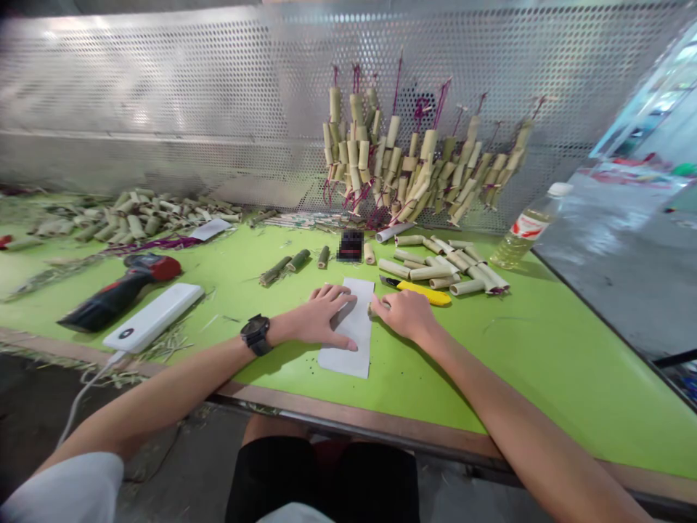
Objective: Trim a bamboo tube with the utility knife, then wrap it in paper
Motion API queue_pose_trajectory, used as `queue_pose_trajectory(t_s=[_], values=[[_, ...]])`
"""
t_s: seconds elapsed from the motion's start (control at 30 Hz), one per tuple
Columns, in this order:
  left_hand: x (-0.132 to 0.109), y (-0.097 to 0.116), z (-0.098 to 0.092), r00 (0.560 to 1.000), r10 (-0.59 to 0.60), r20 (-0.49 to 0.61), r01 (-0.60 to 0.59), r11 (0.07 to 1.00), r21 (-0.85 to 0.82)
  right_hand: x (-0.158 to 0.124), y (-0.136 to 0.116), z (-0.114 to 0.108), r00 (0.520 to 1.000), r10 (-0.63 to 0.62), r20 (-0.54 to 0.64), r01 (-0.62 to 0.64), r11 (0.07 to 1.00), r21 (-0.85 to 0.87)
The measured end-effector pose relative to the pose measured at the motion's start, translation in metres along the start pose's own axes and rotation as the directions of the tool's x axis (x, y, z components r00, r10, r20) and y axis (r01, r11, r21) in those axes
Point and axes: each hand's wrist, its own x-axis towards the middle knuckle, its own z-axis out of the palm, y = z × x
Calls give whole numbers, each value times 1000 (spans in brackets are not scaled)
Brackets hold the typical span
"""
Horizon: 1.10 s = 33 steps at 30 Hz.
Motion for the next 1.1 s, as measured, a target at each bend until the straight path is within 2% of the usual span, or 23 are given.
queue_pose_trajectory(t_s=[0.1, 0.27, 0.33, 0.43, 0.5, 0.57, 0.67, 0.73, 0.87, 0.93, 1.0, 1.1], values=[[-1, 0, 0, 1000, -19, 22, 19, 1000, -21, -3, -4, -3, 1000, 22, -20, -22, 999, -30], [-2, -1, 1, 999, -23, 23, 24, 999, -42, -9, -8, 0, 979, -200, 50, 196, 978, 68], [-2, -1, 0, 999, -22, 28, 23, 999, -38, -5, -4, 1, 988, -152, 29, 151, 988, 28], [-2, -1, 0, 999, -16, 39, 18, 999, -32, 2, 2, 0, 999, 5, -35, -7, 999, -49], [-2, -1, 0, 999, -24, 41, 25, 999, -31, 1, 0, -1, 997, 48, -54, -52, 996, -70], [-2, 0, 0, 999, -30, 43, 32, 999, -32, -3, -6, -1, 999, -5, -31, 4, 999, -52], [-2, 0, 0, 999, -23, 40, 24, 999, -34, -10, -13, 1, 977, -207, 52, 204, 978, 49], [-3, 1, 0, 999, -19, 29, 20, 999, -36, -9, -13, 1, 967, -249, 56, 245, 968, 58], [-3, 0, -1, 999, -24, 42, 25, 999, -40, 0, -4, 0, 1000, -25, -16, 24, 998, -53], [-2, -1, 0, 998, -34, 49, 36, 999, -38, 0, -4, -1, 999, 20, -34, -22, 998, -60], [-2, -1, 0, 998, -36, 50, 38, 999, -37, -4, -7, -1, 998, -67, 6, 67, 997, -30], [-3, -2, 1, 999, -25, 46, 27, 999, -43, -10, -12, 1, 966, -240, 95, 238, 971, 25]])
